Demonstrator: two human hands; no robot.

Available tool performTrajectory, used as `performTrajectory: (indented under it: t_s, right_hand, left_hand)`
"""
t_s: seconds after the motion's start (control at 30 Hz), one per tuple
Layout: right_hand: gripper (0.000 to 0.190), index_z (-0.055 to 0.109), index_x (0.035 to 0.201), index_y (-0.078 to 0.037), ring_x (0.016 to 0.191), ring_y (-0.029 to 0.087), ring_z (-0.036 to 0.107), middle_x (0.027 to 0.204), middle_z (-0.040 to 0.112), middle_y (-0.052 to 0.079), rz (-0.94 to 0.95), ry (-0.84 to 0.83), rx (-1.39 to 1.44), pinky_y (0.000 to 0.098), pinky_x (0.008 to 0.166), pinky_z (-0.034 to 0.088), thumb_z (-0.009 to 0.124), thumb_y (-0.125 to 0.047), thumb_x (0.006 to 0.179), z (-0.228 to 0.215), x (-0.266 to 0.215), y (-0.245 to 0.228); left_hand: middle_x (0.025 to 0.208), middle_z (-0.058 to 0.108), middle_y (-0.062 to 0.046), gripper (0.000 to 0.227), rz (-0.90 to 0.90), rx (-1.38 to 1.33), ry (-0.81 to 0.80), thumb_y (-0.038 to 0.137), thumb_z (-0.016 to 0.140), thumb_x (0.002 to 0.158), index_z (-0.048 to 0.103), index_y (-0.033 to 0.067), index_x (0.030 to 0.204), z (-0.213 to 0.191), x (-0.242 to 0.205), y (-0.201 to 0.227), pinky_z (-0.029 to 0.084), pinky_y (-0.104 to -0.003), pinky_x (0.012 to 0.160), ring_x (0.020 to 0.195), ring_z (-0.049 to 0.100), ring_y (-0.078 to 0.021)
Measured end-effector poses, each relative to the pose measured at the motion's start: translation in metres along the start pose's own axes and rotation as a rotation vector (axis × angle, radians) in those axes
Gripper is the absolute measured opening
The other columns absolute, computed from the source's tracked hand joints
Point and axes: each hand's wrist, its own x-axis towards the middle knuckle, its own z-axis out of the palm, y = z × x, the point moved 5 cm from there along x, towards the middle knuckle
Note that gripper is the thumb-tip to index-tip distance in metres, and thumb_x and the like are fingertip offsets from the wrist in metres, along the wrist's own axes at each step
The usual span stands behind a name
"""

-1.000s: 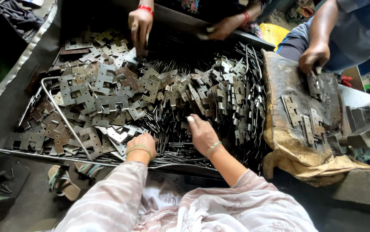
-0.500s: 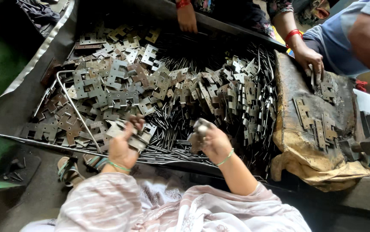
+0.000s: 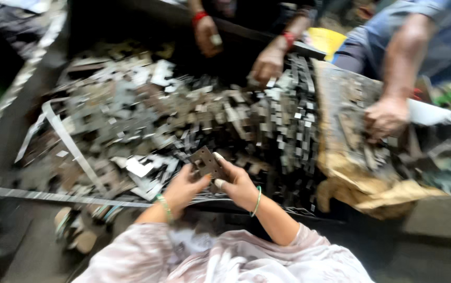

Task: The person picks metal hinge plates and pins from a large bin and inserts the pins into the plates to assemble hinges. The assembled hinges are placed into a nearby container. Other workers perform similar tasks at adjacent stations.

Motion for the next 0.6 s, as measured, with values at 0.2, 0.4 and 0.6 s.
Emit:
performTrajectory:
  t_s: [0.2,0.4,0.6]
  right_hand:
    - [0.067,0.047,0.154,-0.002,0.121,0.024,0.065,0.142,0.061,0.013,-0.248,0.449,0.044,0.0348,0.098,0.053,0.059,0.011,0.090,-0.167,-0.025,-0.010]
    - [0.049,0.060,0.131,0.008,0.098,0.039,0.068,0.120,0.067,0.026,-0.270,1.072,-1.371,0.0415,0.089,0.059,0.050,0.013,0.083,-0.343,-0.061,-0.038]
    - [0.046,0.067,0.129,-0.004,0.115,0.045,0.061,0.126,0.065,0.027,0.094,1.008,-1.451,0.0473,0.099,0.049,0.049,-0.002,0.086,-0.444,-0.094,-0.038]
  left_hand:
    - [0.130,0.065,0.005,0.025,-0.134,1.891,0.419,0.036,0.069,0.089,0.076,0.0347,0.113,-0.116,0.016,0.018,0.048,-0.048,0.102,0.130,0.058,-0.0223]
    - [0.141,0.058,0.002,0.048,-0.339,1.964,0.340,0.053,0.076,0.076,0.077,0.0339,0.120,-0.130,0.039,-0.003,0.044,-0.043,0.107,0.140,0.048,-0.0222]
    - [0.144,0.056,0.001,0.051,-0.278,1.883,0.322,0.051,0.077,0.080,0.073,0.0266,0.125,-0.115,0.029,0.007,0.042,-0.047,0.111,0.143,0.045,-0.0237]
